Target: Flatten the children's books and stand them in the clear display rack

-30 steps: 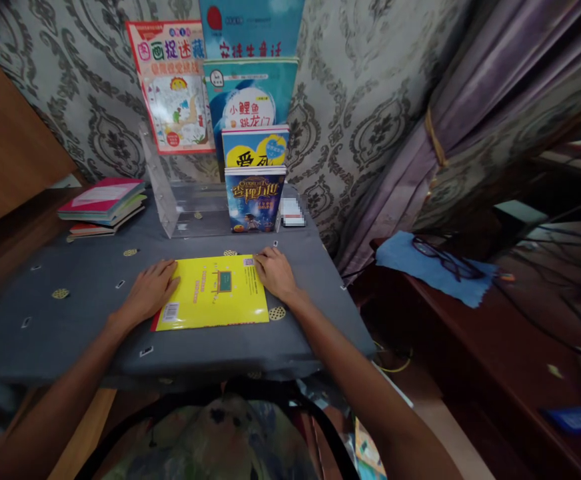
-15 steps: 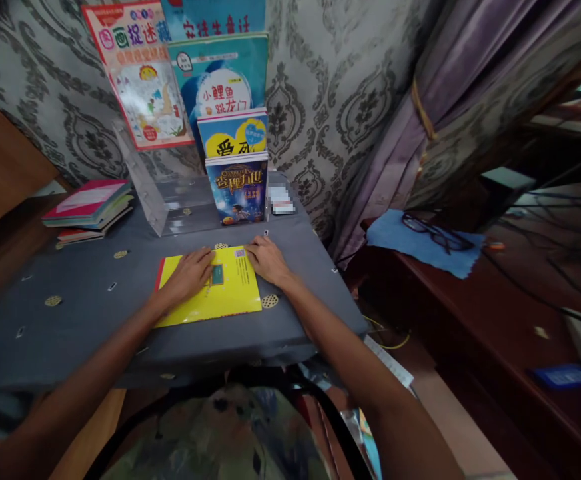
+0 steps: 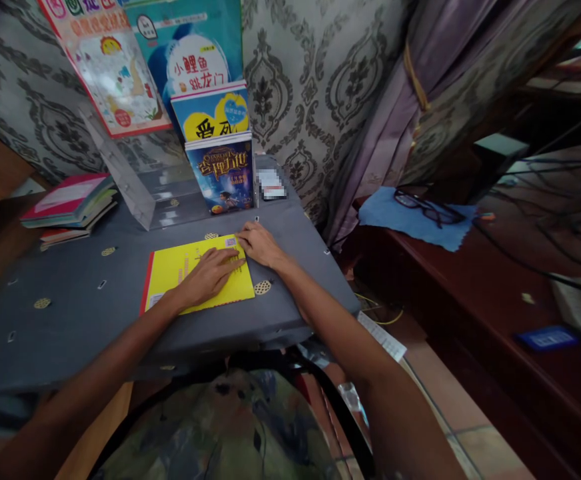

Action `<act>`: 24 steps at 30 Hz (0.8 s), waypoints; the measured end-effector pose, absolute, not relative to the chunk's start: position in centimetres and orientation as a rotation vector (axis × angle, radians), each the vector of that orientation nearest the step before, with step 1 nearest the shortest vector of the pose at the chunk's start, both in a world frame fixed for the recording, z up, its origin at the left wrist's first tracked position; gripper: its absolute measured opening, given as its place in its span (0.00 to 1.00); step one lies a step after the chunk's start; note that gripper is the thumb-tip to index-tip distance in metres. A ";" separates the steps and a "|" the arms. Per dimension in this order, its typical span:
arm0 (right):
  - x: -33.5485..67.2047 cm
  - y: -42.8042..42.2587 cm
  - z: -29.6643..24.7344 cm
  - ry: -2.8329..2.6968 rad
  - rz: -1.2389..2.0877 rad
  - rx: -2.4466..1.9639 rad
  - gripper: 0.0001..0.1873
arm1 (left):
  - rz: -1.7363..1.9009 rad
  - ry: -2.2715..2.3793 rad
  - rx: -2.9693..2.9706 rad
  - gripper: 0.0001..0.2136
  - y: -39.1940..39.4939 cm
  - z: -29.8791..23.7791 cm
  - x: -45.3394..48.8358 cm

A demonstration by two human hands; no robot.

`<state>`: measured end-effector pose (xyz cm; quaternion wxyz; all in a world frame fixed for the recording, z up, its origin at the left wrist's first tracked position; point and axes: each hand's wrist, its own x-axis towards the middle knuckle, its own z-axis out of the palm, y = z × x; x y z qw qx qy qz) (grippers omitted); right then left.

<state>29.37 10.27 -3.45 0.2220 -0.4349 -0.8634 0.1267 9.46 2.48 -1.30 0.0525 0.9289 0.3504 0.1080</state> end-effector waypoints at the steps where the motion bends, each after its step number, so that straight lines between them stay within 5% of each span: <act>1: 29.3 10.2 -3.4 -2.390 0.342 -1.201 0.18 | 0.320 1.033 2.822 0.22 2.2 -1.2 9.5; 24: 29.3 9.8 -3.4 -2.355 0.332 -1.222 0.18 | 0.311 0.939 2.765 0.17 -2.9 -1.0 9.6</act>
